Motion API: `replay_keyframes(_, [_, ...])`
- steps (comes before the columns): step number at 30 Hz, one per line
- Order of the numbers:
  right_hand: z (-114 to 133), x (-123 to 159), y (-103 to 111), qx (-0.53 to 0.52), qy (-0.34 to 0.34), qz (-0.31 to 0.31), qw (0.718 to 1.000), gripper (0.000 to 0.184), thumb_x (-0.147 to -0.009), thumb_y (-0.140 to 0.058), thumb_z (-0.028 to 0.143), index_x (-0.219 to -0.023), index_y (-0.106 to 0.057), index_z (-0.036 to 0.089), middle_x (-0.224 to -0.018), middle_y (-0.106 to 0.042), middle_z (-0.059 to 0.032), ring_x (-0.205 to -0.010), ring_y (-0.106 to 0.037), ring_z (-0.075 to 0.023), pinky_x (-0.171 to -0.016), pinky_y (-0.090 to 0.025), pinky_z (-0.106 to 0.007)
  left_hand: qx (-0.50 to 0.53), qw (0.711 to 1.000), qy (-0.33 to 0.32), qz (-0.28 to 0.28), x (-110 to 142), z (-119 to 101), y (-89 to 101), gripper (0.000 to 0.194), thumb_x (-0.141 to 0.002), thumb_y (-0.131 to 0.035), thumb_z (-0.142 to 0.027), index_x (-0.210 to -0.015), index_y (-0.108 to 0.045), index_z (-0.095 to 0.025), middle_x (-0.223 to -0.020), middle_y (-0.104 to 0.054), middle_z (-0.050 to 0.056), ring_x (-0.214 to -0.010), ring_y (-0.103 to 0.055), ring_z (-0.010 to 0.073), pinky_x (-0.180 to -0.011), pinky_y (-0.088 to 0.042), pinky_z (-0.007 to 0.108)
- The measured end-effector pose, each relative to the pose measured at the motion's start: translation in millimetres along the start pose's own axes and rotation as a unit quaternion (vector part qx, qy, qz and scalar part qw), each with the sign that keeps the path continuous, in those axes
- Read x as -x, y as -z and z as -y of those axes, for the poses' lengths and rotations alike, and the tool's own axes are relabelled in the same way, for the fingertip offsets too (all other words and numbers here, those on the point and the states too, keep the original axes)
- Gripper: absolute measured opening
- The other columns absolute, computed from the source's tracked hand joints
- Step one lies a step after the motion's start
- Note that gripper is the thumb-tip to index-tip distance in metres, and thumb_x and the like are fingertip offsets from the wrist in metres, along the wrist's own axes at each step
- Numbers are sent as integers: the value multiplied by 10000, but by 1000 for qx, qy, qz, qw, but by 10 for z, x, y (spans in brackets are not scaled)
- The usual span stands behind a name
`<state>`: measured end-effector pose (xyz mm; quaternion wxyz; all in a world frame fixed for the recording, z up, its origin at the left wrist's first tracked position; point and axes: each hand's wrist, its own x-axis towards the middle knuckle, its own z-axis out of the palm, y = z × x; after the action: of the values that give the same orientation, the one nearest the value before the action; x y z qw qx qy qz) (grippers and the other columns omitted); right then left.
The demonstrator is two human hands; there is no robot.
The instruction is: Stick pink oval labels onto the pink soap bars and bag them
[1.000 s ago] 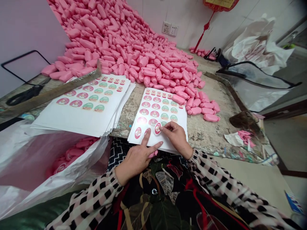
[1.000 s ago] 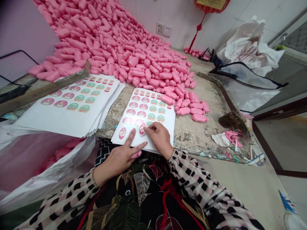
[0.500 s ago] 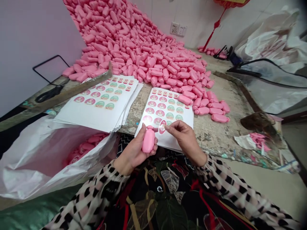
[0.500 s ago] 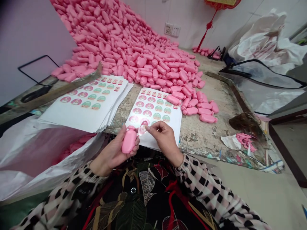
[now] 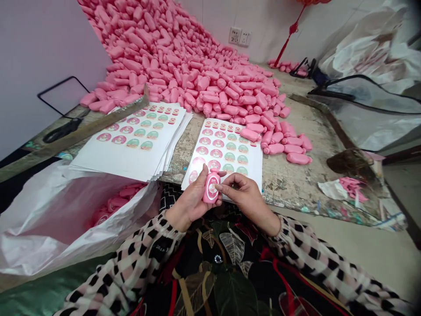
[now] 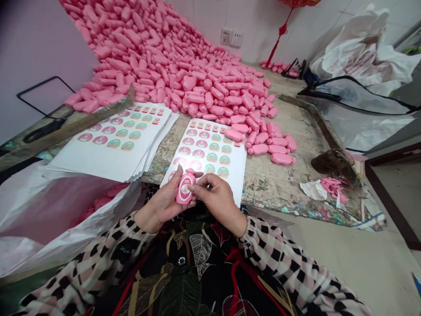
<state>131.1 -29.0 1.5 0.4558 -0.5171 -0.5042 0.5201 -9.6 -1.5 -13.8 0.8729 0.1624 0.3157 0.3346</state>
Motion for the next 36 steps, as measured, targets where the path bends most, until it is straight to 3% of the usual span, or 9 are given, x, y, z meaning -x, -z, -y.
replay_keyframes(7, [-112,1,-22,31,-15,-2,999,270,-747,-644,457,-728,-553,203,-638,-634,13,-561,-596,-142,-583,-488,-288,-1,1000,-21,2,-23,25,1,513,-831,-442,-579,-1098,-593,-167,-705,-569,27,-533,-551,116,-483,-485,251])
replay_keyframes(10, [-99,33,-12,137,20,-20,990,256,-801,-582,465,-770,-563,212,-688,-632,5,-598,-594,-143,-593,-469,-282,-4,999,-33,-5,-17,32,-22,518,-828,-443,-585,-1101,-592,-171,-750,-580,36,-567,-558,114,-498,-487,245])
replay_keyframes(12, [-48,61,16,274,77,-44,958,250,-826,-554,457,-796,-598,214,-772,-630,-21,-701,-590,-158,-653,-447,-290,-8,999,-46,-15,-10,34,-40,535,-814,-451,-603,-1098,-591,-171,-768,-580,36,-573,-551,105,-499,-481,233])
replay_keyframes(14, [9,78,51,400,128,-67,905,258,-832,-547,456,-811,-629,212,-832,-615,-45,-792,-567,-178,-708,-415,-301,-12,998,-57,-25,-10,35,-56,562,-794,-458,-624,-1091,-588,-165,-740,-568,26,-550,-533,93,-490,-470,220])
replay_keyframes(16, [40,70,76,445,138,-80,881,273,-826,-549,473,-837,-636,214,-847,-601,-50,-818,-554,-184,-712,-396,-299,-18,998,-56,-29,-18,40,-68,568,-785,-462,-634,-1078,-582,-162,-677,-540,6,-518,-518,90,-472,-456,214])
replay_keyframes(23, [-103,-29,-15,165,0,-51,985,419,-706,-649,533,-1000,-559,249,-765,-581,18,-623,-538,-131,-568,-406,-252,-97,993,-60,-17,8,100,-108,576,-805,-322,-688,-908,-526,-159,-560,-520,-6,-409,-477,110,-374,-390,218])
replay_keyframes(26, [-170,-65,-39,89,-11,-40,995,350,-725,-639,499,-937,-568,230,-748,-568,26,-620,-515,-115,-574,-401,-240,-163,983,-78,14,60,103,-81,474,-816,-397,-639,-956,-455,-189,-552,-521,-23,-412,-470,109,-379,-364,205])
replay_keyframes(30, [-233,-103,-32,83,-7,-37,996,302,-703,-673,444,-885,-587,220,-749,-547,37,-663,-483,-108,-610,-392,-228,-204,975,-82,36,112,84,-25,418,-802,-552,-520,-1033,-389,-213,-608,-508,-45,-470,-478,102,-416,-375,199])
replay_keyframes(36, [-197,-102,-6,52,-29,1,998,353,-647,-728,429,-838,-539,199,-762,-521,36,-698,-470,-108,-639,-400,-223,-190,978,-85,14,140,133,-30,508,-804,-475,-602,-1103,-342,-214,-631,-513,-40,-482,-485,116,-418,-394,220])
